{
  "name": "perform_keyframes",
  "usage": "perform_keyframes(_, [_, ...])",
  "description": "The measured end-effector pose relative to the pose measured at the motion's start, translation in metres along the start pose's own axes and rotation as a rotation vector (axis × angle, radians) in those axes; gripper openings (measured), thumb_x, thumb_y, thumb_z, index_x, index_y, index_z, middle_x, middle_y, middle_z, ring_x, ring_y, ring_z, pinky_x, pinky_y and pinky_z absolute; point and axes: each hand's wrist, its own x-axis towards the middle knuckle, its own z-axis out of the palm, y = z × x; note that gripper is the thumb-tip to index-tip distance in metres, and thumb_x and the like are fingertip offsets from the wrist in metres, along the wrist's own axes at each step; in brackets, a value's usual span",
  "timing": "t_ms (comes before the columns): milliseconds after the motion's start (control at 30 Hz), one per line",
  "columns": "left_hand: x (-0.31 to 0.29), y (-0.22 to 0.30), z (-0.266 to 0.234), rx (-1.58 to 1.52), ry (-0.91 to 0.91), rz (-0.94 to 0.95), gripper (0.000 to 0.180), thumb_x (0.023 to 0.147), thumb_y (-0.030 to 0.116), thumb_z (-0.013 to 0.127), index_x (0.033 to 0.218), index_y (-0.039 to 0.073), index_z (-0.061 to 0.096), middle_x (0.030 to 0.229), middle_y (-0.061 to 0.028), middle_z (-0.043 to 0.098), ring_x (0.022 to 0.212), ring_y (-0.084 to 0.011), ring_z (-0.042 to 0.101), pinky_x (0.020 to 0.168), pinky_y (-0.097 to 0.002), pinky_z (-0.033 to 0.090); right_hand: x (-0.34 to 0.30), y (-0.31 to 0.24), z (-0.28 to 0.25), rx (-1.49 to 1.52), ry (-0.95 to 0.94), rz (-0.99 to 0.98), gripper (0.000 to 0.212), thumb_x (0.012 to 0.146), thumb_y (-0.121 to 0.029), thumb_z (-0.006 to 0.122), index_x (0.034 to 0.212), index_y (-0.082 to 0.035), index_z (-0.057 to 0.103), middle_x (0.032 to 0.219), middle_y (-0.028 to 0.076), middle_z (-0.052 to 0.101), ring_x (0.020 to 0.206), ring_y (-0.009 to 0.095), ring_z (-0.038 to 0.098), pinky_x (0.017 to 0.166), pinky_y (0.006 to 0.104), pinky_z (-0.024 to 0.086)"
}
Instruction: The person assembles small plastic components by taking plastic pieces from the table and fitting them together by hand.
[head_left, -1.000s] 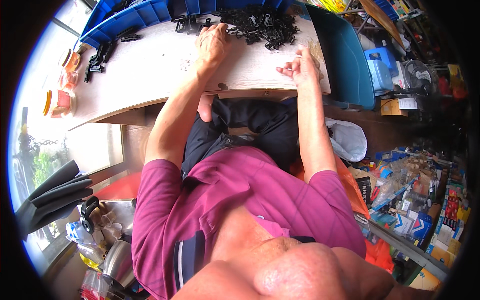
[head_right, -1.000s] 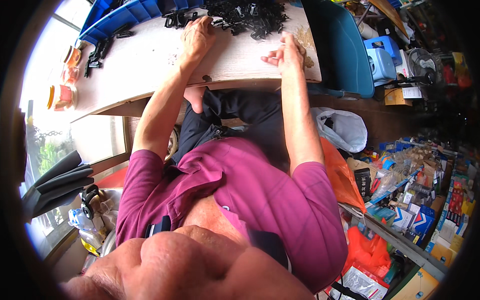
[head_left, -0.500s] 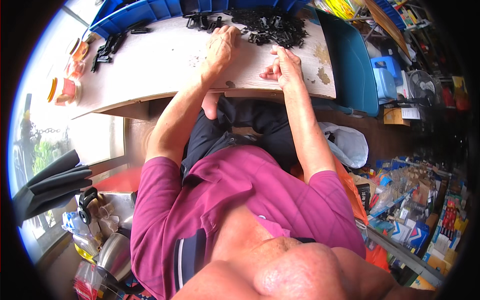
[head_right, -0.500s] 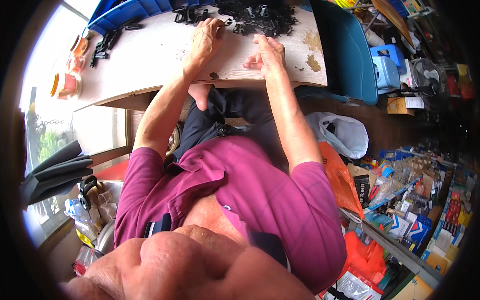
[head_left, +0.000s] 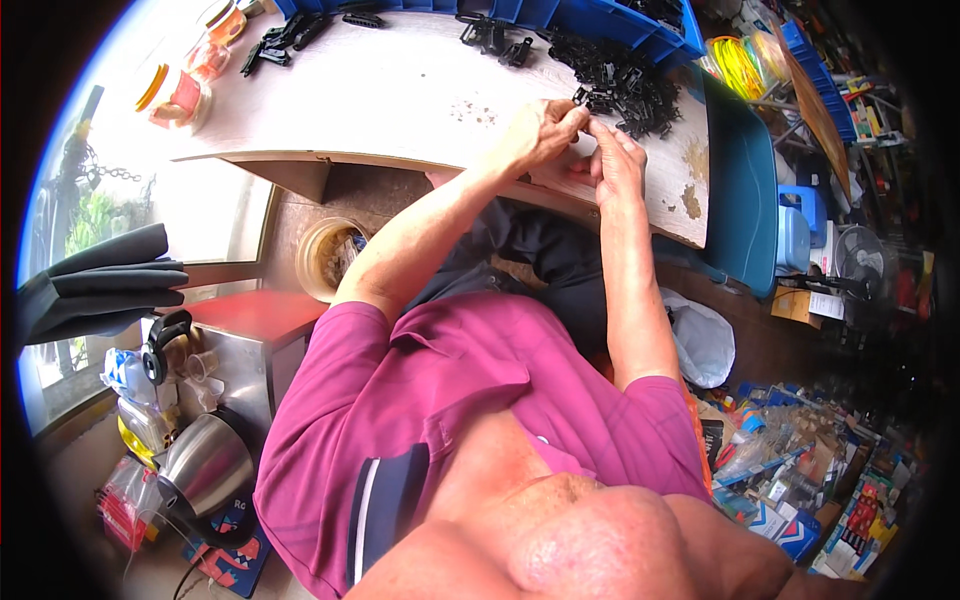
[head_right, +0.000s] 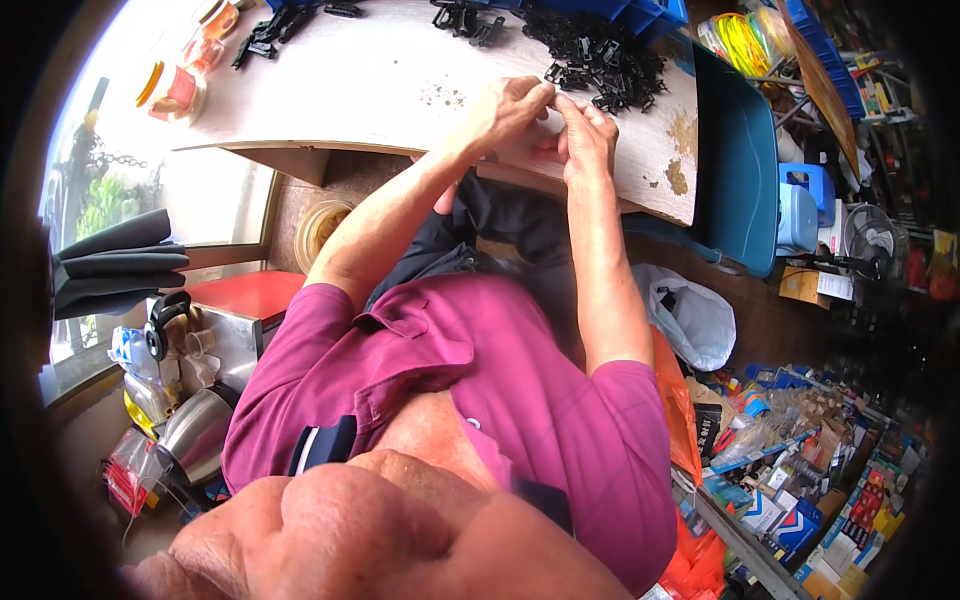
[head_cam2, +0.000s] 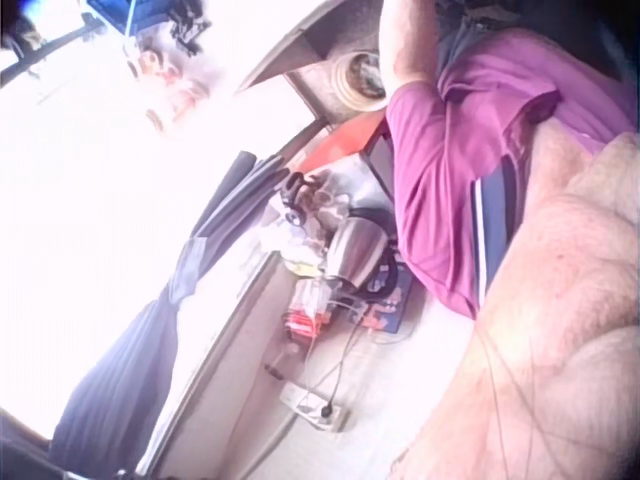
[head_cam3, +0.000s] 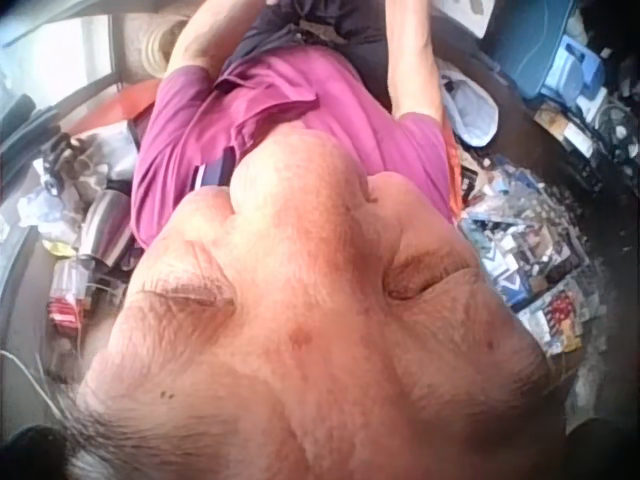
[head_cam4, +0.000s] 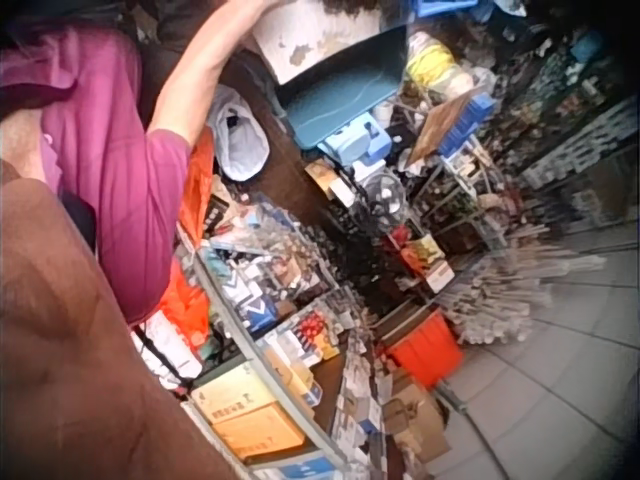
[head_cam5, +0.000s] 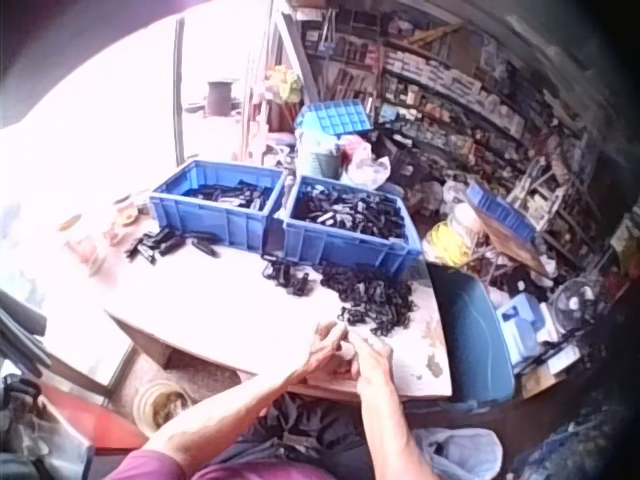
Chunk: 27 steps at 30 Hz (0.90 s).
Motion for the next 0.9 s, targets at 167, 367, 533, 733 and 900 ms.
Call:
perform_keyframes(167, [-0.011, -0.007, -0.001, 0.112, 0.131, 0.098, 0.04, 0.095, 0.037, 0.053, 0.085, 0.001, 0.068, 0.067, -0.0225, 0.061, 0.06, -0.0358, 0.063, 0.059, -0.0435, 0.048, -0.01, -0.003, 0.014, -0.022, 0.083, -0.065, 0.024, 0.081, -0.02, 0.077, 0.089, -0.001, 0.066, 0.047, -0.002, 0.042, 0.036, 0.01, 0.035, 0.041, 0.032, 0.048])
perform_keyframes(367, [-0.012, -0.023, -0.022, 0.281, 0.097, 0.099, 0.038, 0.095, 0.038, 0.053, 0.088, 0.003, 0.068, 0.071, -0.0195, 0.064, 0.062, -0.034, 0.064, 0.061, -0.0422, 0.05, -0.013, 0.006, 0.029, 0.08, 0.019, -0.084, 0.02, 0.084, -0.018, 0.074, 0.085, -0.001, 0.064, 0.045, 0.0, 0.044, 0.034, 0.012, 0.043, 0.039, 0.0336, 0.049])
perform_keyframes(533, [0.018, -0.056, -0.136, 0.747, 0.531, 0.338, 0.027, 0.085, 0.01, 0.055, 0.11, 0.01, 0.064, 0.122, -0.0136, 0.059, 0.112, -0.0349, 0.054, 0.089, -0.0453, 0.05, -0.02, 0.003, 0.032, 0.093, -0.069, -0.04, 0.02, 0.087, -0.018, 0.069, 0.083, -0.005, 0.055, 0.045, 0.0, 0.043, 0.042, 0.016, 0.057, 0.047, 0.0439, 0.059])
perform_keyframes(733, [0.031, -0.043, -0.246, 1.144, 0.37, 0.15, 0.026, 0.084, 0.009, 0.05, 0.107, 0.002, 0.059, 0.113, -0.0176, 0.055, 0.109, -0.0383, 0.053, 0.092, -0.045, 0.045, -0.018, 0.003, 0.031, 0.034, -0.048, -0.023, 0.02, 0.088, -0.019, 0.067, 0.082, -0.006, 0.054, 0.045, 0.001, 0.043, 0.042, 0.016, 0.056, 0.046, 0.042, 0.058])
perform_keyframes(900, [0.042, -0.097, -0.248, 1.122, 0.402, 0.408, 0.015, 0.082, 0.01, 0.056, 0.096, 0.006, 0.059, 0.097, -0.0175, 0.052, 0.092, -0.0373, 0.051, 0.08, -0.0464, 0.043, -0.016, 0.003, 0.036, 0.03, -0.086, -0.024, 0.019, 0.089, -0.018, 0.066, 0.083, -0.005, 0.054, 0.045, 0.001, 0.043, 0.042, 0.016, 0.055, 0.046, 0.0419, 0.057])
